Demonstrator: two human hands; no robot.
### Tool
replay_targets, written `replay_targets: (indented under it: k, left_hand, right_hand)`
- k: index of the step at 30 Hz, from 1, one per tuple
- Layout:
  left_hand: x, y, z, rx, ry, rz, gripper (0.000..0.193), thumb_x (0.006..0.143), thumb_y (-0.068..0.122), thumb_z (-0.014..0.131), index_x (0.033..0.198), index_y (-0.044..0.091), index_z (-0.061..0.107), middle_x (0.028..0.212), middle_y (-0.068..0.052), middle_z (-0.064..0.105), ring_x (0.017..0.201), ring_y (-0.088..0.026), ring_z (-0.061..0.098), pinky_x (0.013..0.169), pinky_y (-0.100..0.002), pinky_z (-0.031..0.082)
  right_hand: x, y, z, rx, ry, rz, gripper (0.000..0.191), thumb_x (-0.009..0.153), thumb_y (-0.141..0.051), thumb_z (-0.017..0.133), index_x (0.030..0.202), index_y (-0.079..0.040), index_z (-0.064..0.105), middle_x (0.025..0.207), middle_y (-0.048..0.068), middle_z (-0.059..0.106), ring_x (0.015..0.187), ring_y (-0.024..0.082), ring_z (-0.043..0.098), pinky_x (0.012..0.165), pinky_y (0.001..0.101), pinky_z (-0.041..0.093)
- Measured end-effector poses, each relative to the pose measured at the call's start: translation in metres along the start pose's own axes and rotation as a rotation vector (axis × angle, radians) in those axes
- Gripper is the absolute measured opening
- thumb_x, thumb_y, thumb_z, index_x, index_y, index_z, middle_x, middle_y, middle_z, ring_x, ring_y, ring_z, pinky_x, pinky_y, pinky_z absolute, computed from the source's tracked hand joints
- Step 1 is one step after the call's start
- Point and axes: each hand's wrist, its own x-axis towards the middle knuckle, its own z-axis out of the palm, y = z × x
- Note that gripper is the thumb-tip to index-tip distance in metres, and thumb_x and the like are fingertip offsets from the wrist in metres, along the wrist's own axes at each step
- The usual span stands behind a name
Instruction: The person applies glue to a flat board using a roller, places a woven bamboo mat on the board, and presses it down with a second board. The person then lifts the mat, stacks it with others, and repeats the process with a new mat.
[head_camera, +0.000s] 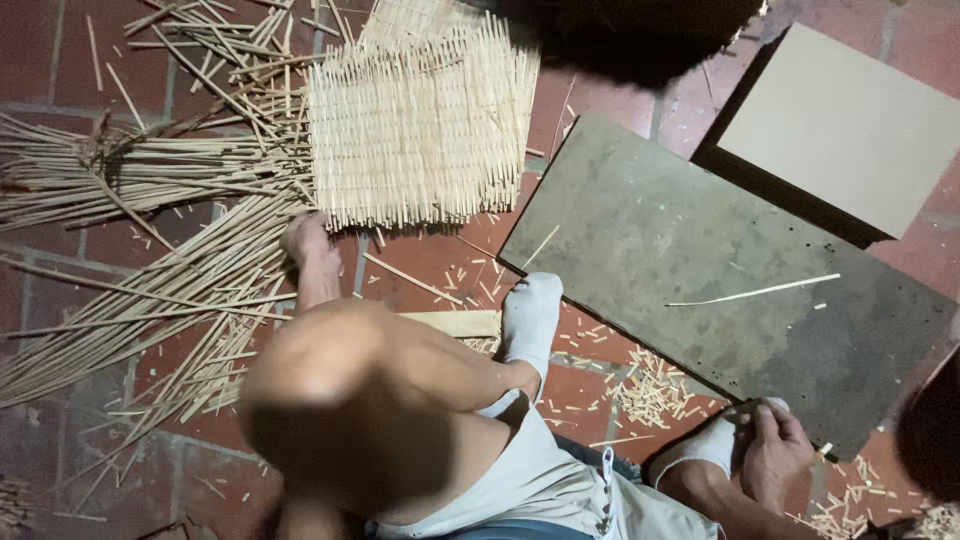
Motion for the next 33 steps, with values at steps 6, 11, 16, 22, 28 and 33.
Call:
replay_targets:
  k: [6, 11, 16, 22, 28, 33]
  left_hand:
    - [0.014, -0.012, -0.013, -0.239, -0.052, -0.090, 0.023, 0.093, 0.001, 0.066, 0.116, -0.005, 0.064, 0.100, -0.016, 0.068, 0.080, -0.025, 0.061, 0.057, -0.037, 0.044]
    - [0.019, -0.003, -0.021, -0.245, 0.050, -0.147, 0.023, 0.097, 0.005, 0.062, 0.119, -0.001, 0.060, 0.095, -0.011, 0.067, 0.072, -0.019, 0.055, 0.046, -0.032, 0.035]
    - [0.020, 0.003, -0.014, -0.071, 0.171, -0.194, 0.043, 0.089, 0.009, 0.065, 0.131, 0.011, 0.059, 0.094, -0.007, 0.067, 0.068, -0.013, 0.060, 0.045, -0.028, 0.039]
    - [0.038, 0.011, -0.017, -0.432, 0.008, -0.337, 0.037, 0.092, 0.015, 0.069, 0.127, 0.001, 0.068, 0.092, -0.007, 0.058, 0.063, -0.017, 0.045, 0.049, -0.034, 0.033]
    - [0.035, 0.030, -0.016, -0.669, -0.140, -0.342, 0.036, 0.096, 0.023, 0.069, 0.128, 0.006, 0.067, 0.119, -0.013, 0.069, 0.086, -0.022, 0.063, 0.070, -0.036, 0.051]
    - [0.038, 0.039, -0.010, -0.580, -0.299, -0.240, 0.029, 0.096, 0.011, 0.066, 0.125, 0.004, 0.065, 0.114, -0.013, 0.071, 0.090, -0.025, 0.073, 0.068, -0.037, 0.059]
  right_hand:
    - [0.000, -0.003, 0.001, -0.011, 0.021, 0.083, 0.016, 0.111, -0.012, 0.063, 0.121, 0.000, 0.067, 0.085, 0.006, 0.066, 0.066, 0.011, 0.060, 0.056, 0.0239, 0.048]
    - [0.011, 0.008, 0.005, 0.075, -0.070, -0.002, 0.011, 0.113, -0.004, 0.061, 0.112, 0.006, 0.065, 0.084, 0.009, 0.068, 0.068, 0.012, 0.060, 0.057, 0.0233, 0.047]
    - [0.017, 0.015, 0.005, 0.016, -0.016, -0.026, 0.010, 0.114, -0.004, 0.060, 0.115, 0.005, 0.065, 0.087, 0.009, 0.067, 0.069, 0.013, 0.062, 0.058, 0.0243, 0.049]
    - [0.018, 0.010, 0.003, -0.006, 0.002, 0.046, 0.009, 0.114, -0.007, 0.061, 0.115, 0.002, 0.062, 0.085, 0.008, 0.067, 0.065, 0.013, 0.060, 0.054, 0.0250, 0.047]
    - [0.002, -0.015, 0.014, -0.106, 0.051, 0.113, 0.015, 0.111, -0.011, 0.062, 0.119, 0.000, 0.066, 0.087, 0.008, 0.068, 0.067, 0.012, 0.063, 0.053, 0.0273, 0.049]
    - [-0.020, -0.037, 0.021, -0.076, 0.050, 0.039, 0.021, 0.108, -0.013, 0.064, 0.123, 0.002, 0.069, 0.098, 0.011, 0.069, 0.075, 0.015, 0.063, 0.061, 0.0274, 0.048]
